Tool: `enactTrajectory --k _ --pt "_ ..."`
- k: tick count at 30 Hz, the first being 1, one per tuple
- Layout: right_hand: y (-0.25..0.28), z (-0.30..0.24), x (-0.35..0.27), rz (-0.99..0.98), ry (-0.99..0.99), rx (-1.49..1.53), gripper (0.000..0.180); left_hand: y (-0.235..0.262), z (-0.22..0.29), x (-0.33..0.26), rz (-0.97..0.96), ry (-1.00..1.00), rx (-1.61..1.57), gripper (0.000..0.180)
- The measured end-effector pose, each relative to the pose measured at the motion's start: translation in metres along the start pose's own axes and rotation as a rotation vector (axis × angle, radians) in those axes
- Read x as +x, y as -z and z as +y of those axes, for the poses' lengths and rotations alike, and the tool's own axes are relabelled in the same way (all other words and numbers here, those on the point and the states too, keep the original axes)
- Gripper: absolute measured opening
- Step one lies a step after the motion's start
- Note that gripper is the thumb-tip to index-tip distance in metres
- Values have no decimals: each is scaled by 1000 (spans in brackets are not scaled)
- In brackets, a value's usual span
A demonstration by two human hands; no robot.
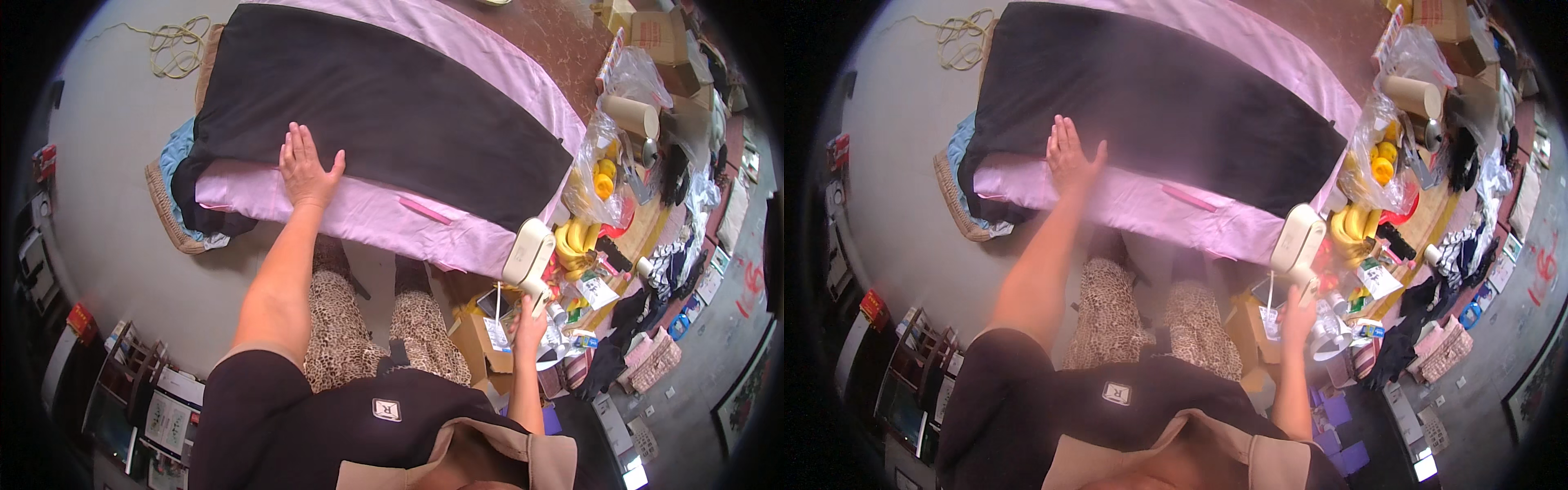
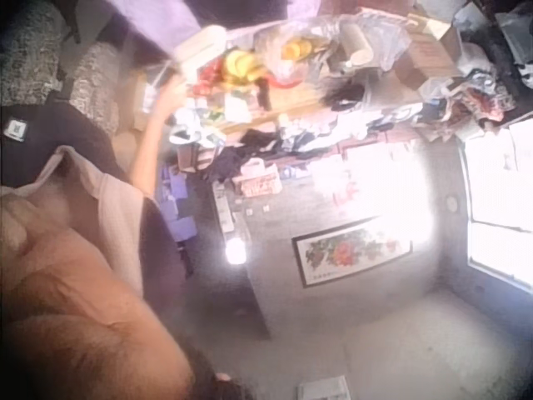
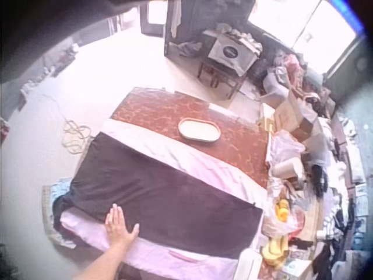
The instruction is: The person irons a pair of black shorts on a table using a handheld steamer, then folds the garment and hangs it on a hanger on an outdoor clothes rack.
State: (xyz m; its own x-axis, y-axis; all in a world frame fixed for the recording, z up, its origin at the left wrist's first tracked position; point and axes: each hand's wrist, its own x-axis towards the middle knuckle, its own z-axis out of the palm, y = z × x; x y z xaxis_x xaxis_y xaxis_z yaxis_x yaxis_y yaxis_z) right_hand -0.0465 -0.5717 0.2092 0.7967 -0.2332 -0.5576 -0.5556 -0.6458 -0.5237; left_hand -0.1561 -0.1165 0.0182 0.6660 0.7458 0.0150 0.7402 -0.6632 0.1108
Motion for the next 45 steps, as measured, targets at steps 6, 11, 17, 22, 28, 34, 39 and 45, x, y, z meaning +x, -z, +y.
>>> enactTrajectory --k 6,11,17,22,28,34,39,45 --pt "-7 -17 -137 -131 -159 107 26 -2 -10 -4 24 -4 -94 91" --pt "-36 -101 -227 -233 -152 221 25 27 -36 -12 -23 -145 -405 78" --pt "-183 -205 -199 -320 481 -17 33 62 -141 -38 -109 -134 -285 59" --pt "-334 -223 -148 -284 775 -259 35 76 -187 12 86 -71 -287 63" --pt "-389 -199 -134 -311 858 -574 37 27 -200 22 -9 55 -159 74" --pt "-325 -158 -89 -157 832 -553 28 15 -199 16 50 25 -140 81" --pt "-300 -181 -103 -186 738 -544 29 18 -203 16 90 45 -202 83" --pt "-399 -231 -127 -374 980 -457 31 17 -204 16 131 119 -173 76"
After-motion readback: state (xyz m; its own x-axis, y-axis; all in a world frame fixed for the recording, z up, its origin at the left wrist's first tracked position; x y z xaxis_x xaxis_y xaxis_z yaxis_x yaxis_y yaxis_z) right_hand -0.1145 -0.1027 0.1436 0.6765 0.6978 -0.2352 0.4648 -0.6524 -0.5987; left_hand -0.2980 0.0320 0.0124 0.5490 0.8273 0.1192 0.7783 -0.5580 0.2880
